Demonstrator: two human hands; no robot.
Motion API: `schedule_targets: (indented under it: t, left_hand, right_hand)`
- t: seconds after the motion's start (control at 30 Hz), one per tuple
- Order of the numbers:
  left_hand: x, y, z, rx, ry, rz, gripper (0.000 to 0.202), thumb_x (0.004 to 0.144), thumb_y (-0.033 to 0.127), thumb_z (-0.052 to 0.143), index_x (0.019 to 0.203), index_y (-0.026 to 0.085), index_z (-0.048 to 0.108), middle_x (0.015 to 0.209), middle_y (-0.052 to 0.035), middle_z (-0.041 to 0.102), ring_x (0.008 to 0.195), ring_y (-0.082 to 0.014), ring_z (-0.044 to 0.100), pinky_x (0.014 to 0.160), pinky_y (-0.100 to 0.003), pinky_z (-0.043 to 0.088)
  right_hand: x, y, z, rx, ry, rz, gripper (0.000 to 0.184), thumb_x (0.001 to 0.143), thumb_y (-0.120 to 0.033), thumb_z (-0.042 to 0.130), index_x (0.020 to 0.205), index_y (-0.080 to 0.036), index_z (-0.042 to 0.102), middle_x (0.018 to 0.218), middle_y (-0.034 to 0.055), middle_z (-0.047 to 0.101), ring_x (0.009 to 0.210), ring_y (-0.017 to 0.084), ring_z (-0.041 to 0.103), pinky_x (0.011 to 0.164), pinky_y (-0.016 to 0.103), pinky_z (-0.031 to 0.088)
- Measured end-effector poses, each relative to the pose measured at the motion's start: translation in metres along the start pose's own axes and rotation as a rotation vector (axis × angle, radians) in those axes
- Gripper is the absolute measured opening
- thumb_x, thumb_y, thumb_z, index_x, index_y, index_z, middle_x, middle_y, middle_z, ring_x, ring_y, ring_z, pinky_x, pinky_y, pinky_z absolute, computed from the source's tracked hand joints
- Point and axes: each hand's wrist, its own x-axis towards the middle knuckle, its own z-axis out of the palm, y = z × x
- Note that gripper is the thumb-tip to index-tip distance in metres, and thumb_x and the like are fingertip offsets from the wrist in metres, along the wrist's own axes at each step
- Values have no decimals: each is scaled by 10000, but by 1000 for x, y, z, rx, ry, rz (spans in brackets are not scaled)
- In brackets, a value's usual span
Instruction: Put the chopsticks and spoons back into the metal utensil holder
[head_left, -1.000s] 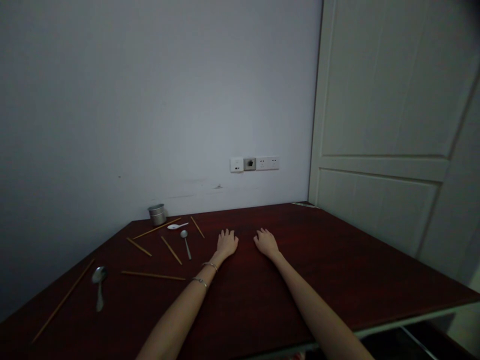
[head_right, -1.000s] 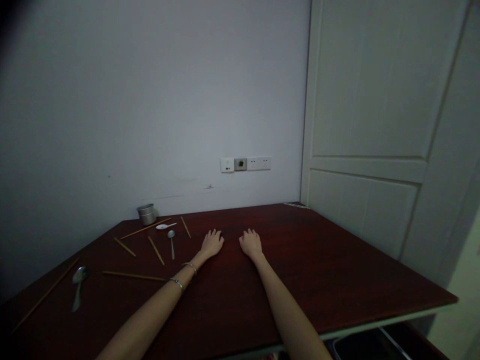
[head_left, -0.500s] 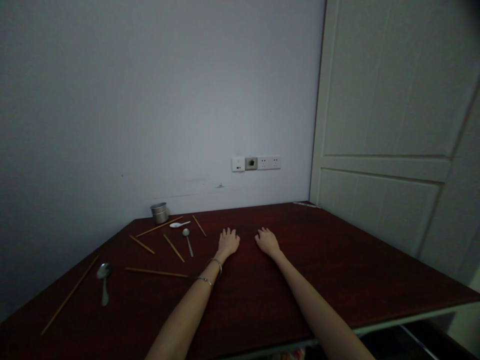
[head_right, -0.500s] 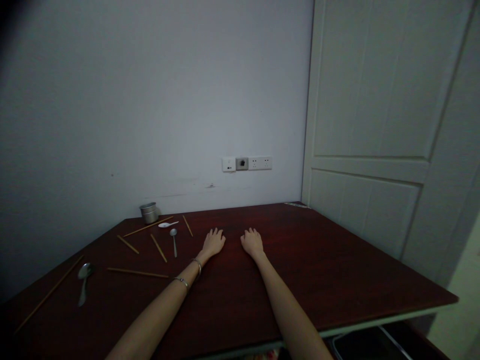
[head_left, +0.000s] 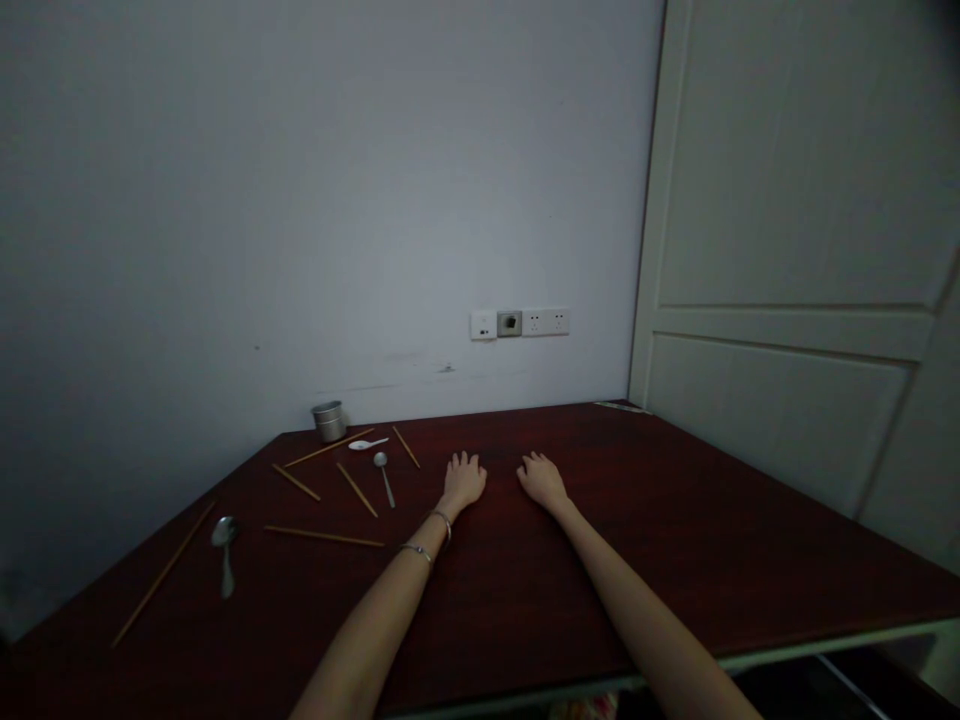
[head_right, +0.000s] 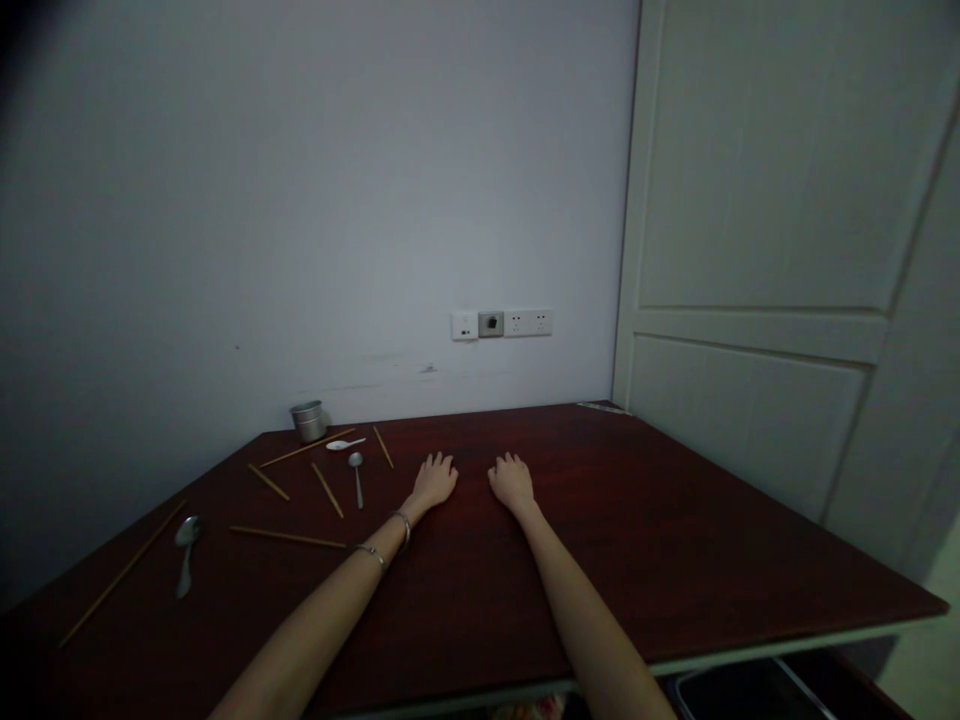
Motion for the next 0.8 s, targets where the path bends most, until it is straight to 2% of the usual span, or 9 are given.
schedule_targets:
  t: [0.13,0.23,0.3,0.37,0.47,0.6,0.7,0.8]
  left_hand:
    - [0,-1,-5,-53,-61,-4,464,844,336,284,1241,131,406,1346,-151,343,1251,-294,268,985,-427,231]
    - [4,-11,-17,-159,-114,61,446,819,312,354,1215,123,434,1278,-140,439,1178,-244,394,955,-351,304]
    - [8,-25,-32,-235,-45,130,404,797,271,394,1168,135,478,1186,-107,528,1087,-192,480,919,-282,346]
    - [12,-45,-54,-268,99,166,352,783,234,410,1106,150,525,1116,-77,571,1030,-162,509,903,-248,354]
    - [16,-85,-95,-242,235,101,284,780,223,420,1003,151,580,1017,-61,611,943,-157,535,864,-256,376]
    - [10,-155,-148,-116,311,-88,251,782,223,425,928,125,604,933,-77,635,876,-157,552,794,-241,395]
    - [-10,-214,-175,3,299,-274,218,777,226,445,892,133,605,914,-95,638,839,-166,566,742,-252,403]
    - [-43,-270,-188,65,273,-470,200,768,222,463,851,107,604,894,-139,633,845,-223,577,698,-286,410]
  right_hand:
    - [1,1,0,3,0,-6,403,821,-295,340,1078,-106,584,1214,162,499,1151,250,409,934,339,280]
    - [1,1,-4,19,-9,5,390,808,-277,361,1090,-112,574,1184,154,522,1134,243,424,919,334,294]
    - [1,-4,-10,42,-2,10,393,791,-253,386,1127,-123,544,1179,146,527,1115,241,438,899,339,313]
    - [0,-17,-19,67,20,-21,399,774,-222,405,1147,-143,523,1186,131,521,1092,241,448,872,341,336]
    - [-2,-56,-37,106,42,-196,364,768,-176,397,1093,-157,561,1166,108,534,1064,223,458,854,302,353]
    - [-11,-131,-55,199,-6,-484,337,786,-180,382,1057,-172,584,1073,78,585,1022,177,490,846,234,359]
    - [-23,-186,-55,241,-98,-702,316,788,-198,398,1036,-193,595,1037,62,603,988,167,526,826,230,375]
    - [-39,-228,-45,238,-159,-844,293,794,-250,410,991,-185,617,1004,82,615,933,187,563,765,253,411]
